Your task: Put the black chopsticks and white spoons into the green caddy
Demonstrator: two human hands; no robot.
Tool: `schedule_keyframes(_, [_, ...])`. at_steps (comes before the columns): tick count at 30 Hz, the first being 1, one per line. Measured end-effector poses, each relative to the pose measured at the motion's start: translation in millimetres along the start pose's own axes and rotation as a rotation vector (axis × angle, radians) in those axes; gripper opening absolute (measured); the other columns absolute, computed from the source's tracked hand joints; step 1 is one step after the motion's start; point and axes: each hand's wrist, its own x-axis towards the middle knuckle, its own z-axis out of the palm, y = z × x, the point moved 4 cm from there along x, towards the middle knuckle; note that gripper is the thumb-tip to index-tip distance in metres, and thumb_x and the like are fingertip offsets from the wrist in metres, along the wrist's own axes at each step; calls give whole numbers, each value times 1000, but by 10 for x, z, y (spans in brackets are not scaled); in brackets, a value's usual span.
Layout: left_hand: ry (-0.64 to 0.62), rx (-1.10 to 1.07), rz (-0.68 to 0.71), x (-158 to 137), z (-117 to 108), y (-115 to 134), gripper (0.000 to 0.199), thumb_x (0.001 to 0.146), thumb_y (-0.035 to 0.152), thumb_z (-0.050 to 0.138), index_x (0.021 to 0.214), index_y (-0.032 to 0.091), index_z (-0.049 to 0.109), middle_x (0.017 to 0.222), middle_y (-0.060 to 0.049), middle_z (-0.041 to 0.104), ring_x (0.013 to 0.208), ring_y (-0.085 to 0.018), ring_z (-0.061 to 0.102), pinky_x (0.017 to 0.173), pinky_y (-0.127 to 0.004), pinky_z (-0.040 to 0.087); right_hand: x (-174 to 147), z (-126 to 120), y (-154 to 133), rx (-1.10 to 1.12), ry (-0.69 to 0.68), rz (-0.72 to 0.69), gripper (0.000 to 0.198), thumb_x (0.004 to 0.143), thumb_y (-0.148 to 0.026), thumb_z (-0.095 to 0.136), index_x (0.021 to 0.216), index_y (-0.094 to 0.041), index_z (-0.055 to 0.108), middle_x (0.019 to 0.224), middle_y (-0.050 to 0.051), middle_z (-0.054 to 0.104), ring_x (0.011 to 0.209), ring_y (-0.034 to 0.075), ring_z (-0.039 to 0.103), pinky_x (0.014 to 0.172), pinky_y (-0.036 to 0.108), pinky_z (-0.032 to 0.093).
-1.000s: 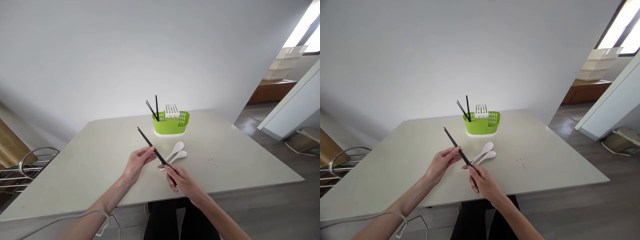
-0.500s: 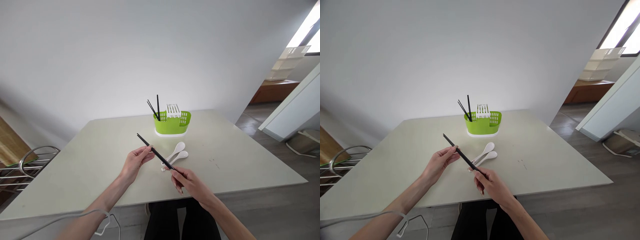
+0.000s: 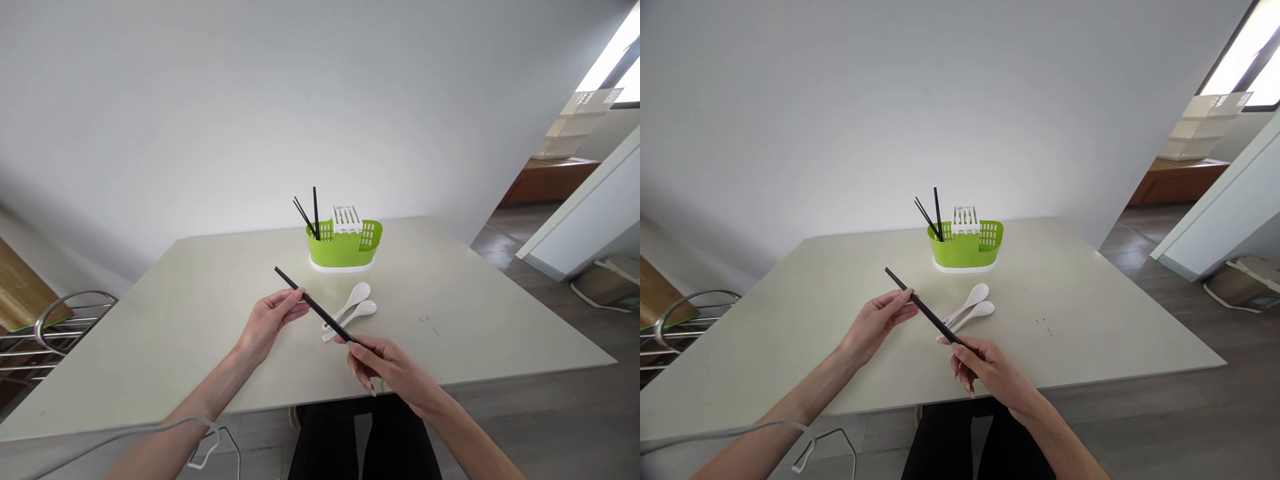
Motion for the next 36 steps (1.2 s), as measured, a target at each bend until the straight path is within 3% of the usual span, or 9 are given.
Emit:
schedule_keyframes(7, [38, 20, 33, 13, 66, 38, 37, 71, 50, 93, 88, 18, 85, 104, -9, 80, 95, -21, 74, 105, -38, 58, -11, -35, 17, 19, 4, -3, 62, 95, -67, 64, 129, -16, 72, 78, -1, 57, 61, 10, 49, 58, 26, 45])
schedule_keyframes(10, [85, 1, 73, 113, -2, 143, 39, 69, 48, 94, 91, 17, 85, 104, -9, 80, 93, -19, 73, 104, -37, 59, -63, -162, 65, -48, 21, -35, 60, 99, -65, 60, 133, -16, 68, 79, -1, 58, 63, 11, 50, 59, 27, 46])
schedule_keyframes(13, [186, -32, 149, 298, -166, 404, 35, 68, 41, 96, 90, 16, 84, 98, -7, 80, 89, -17, 74, 104, -35, 60, -141, -508, 182, -206, 132, -65, 60, 100, -62, 59, 140, -18, 61, 82, 0, 61, 64, 12, 53, 63, 29, 49])
schedule_keyframes(17, [336, -106, 305, 607, -383, 900, 22, 73, 30, 93, 84, 15, 81, 83, -4, 76, 80, -14, 73, 101, -33, 61, -258, -1179, 365, -356, 417, -94, 58, 97, -63, 60, 134, -18, 63, 77, -1, 61, 63, 14, 53, 60, 30, 47])
schedule_keyframes(20, [416, -114, 408, 849, -443, 1198, 20, 77, 26, 91, 86, 14, 78, 89, -5, 75, 84, -14, 74, 100, -32, 62, -332, -1563, 460, -367, 601, -108, 60, 92, -68, 63, 125, -18, 66, 73, -1, 60, 58, 15, 54, 56, 30, 47])
schedule_keyframes(22, [448, -95, 445, 1022, -433, 1305, 21, 78, 26, 90, 89, 13, 77, 95, -7, 75, 89, -16, 75, 100, -33, 62, -361, -1687, 498, -350, 672, -124, 59, 92, -69, 62, 121, -18, 65, 72, -1, 60, 56, 15, 54, 55, 31, 48])
schedule_keyframes(28, [524, -28, 425, 1543, -283, 1281, 23, 79, 25, 90, 90, 13, 74, 101, -11, 76, 96, -21, 77, 97, -37, 64, -340, -1656, 555, -490, 631, -120, 52, 99, -66, 54, 121, -20, 65, 73, 1, 63, 62, 19, 57, 60, 32, 46])
schedule_keyframes(36, [560, 154, 355, 1927, -64, 991, 23, 75, 27, 90, 83, 11, 75, 87, -11, 76, 83, -21, 78, 90, -39, 65, -336, -1661, 551, -461, 595, -114, 55, 101, -67, 48, 126, -21, 63, 73, 2, 64, 60, 19, 57, 56, 31, 44])
